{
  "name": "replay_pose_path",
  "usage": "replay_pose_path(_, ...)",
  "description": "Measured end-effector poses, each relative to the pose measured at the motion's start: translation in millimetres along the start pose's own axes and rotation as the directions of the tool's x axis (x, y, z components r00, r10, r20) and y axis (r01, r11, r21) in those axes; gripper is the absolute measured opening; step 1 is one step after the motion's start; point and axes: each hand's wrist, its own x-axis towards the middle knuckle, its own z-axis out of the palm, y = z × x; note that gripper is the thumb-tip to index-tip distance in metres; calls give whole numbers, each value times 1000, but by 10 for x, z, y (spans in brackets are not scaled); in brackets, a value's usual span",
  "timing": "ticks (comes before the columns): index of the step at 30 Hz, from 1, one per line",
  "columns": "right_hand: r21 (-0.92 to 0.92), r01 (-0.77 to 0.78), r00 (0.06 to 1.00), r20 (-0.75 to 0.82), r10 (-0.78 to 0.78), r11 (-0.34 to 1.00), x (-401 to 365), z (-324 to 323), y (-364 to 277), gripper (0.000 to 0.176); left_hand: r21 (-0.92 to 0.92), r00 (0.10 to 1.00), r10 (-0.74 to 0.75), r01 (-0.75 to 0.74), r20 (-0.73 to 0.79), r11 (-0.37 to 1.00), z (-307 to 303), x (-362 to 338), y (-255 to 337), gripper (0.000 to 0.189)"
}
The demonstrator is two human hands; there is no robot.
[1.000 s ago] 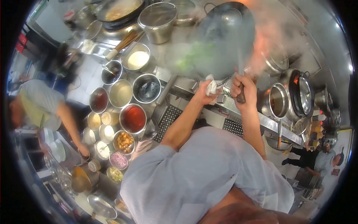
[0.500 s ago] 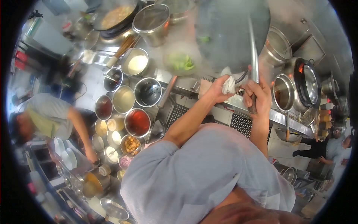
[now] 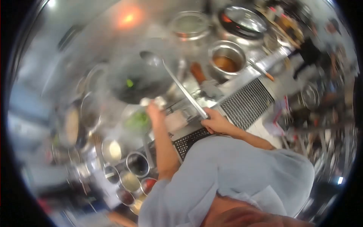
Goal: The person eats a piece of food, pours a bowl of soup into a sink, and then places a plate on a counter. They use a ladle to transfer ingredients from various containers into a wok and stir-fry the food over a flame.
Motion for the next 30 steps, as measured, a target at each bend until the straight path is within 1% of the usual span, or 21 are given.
replay_pose_path(2, -65, 79, 984, -152, -88, 995, -222, -249, -43, 39, 124, 995, 32, -20, -98, 992, 37, 270, 161, 15)
replay_pose_path(3, -136, 13, 967, -249, -47, 991, -455, -402, -243, 41, 139, 996, -33, 21, 84, 990, -112, 520, 235, 10)
replay_pose_path(4, -253, -81, 939, -344, -11, 964, -660, -576, -377, 44, 144, 998, -22, 31, -66, 989, 209, 318, 358, 8)
replay_pose_path(7, -394, -290, 842, -538, 37, 872, -1140, -1009, -813, 42, 262, 997, 14, 6, -76, 965, 286, 407, 295, 15)
replay_pose_path(8, -431, -280, 860, -509, 25, 858, -1178, -1157, -961, 34, 634, 932, 259, -362, 254, 683, 73, 552, 205, 22)
replay_pose_path(9, -432, -284, 868, -495, 38, 856, -1126, -1385, -937, 31, 709, 728, 289, -680, 622, 186, -125, 667, 136, 31)
replay_pose_path(12, -490, -418, 851, -506, 141, 765, -740, -1702, -1066, 21, 686, 782, 199, -617, 591, 386, -682, 682, 92, 47)
replay_pose_path(13, -400, -397, 869, -454, 197, 826, -531, -1909, -937, 21, 597, 925, 126, -332, 360, 730, -614, 298, 235, 40)
replay_pose_path(14, -303, -377, 886, -392, 247, 875, -339, -2108, -769, 22, 353, 989, -45, -9, 144, 935, -468, -212, 449, 34)
replay_pose_path(15, -309, -378, 890, -381, 251, 873, -296, -2222, -752, 22, 498, 996, 34, -71, 82, 864, -573, -460, 532, 34)
replay_pose_path(16, 176, -343, 904, -204, 375, 923, -249, -2340, -748, 24, 629, 992, 124, -115, 29, 769, -729, -659, 609, 35)
replay_pose_path(17, 616, -326, 914, 11, 406, 717, -205, -2430, -760, 27, 780, 985, 174, -123, 18, 613, -887, -842, 697, 41)
replay_pose_path(18, 600, -350, 907, 26, 421, 719, -240, -2416, -743, 27, 896, 976, 218, -105, 10, 431, -1062, -1020, 742, 47)
replay_pose_path(19, 577, -274, 923, -68, 379, 770, -356, -2307, -706, 30, 892, 974, 224, -83, -21, 443, -1245, -1189, 748, 47)
replay_pose_path(21, 493, -163, 925, -224, 306, 855, -548, -2054, -710, 34, 992, 982, 190, 23, 0, -120, -1506, -1467, 746, 51)
replay_pose_path(24, 359, -60, 885, -412, 216, 931, -803, -1770, -794, 38, 1000, 993, 117, -4, 5, -12, -1682, -1648, 597, 54)
replay_pose_path(25, 345, -45, 883, -425, 199, 937, -884, -1766, -792, 42, 999, 990, 137, 34, -38, 31, -1366, -1778, 618, 50)
replay_pose_path(27, 320, -11, 882, -442, 160, 947, -960, -1722, -820, 45, 972, 980, 93, 160, -178, 174, -1725, -1608, 418, 48)
replay_pose_path(28, 307, 18, 878, -461, 132, 951, -981, -1694, -864, 46, 910, 983, 5, 170, -186, 379, -1540, -1640, 445, 47)
replay_pose_path(29, 308, 40, 895, -434, 103, 951, -967, -1680, -887, 47, 623, 968, -155, 247, -198, 742, -1548, -1626, 371, 45)
replay_pose_path(30, 308, 45, 910, -406, 89, 950, -914, -1664, -878, 47, 432, 957, -209, 278, -202, 858, -1839, -1462, 170, 47)
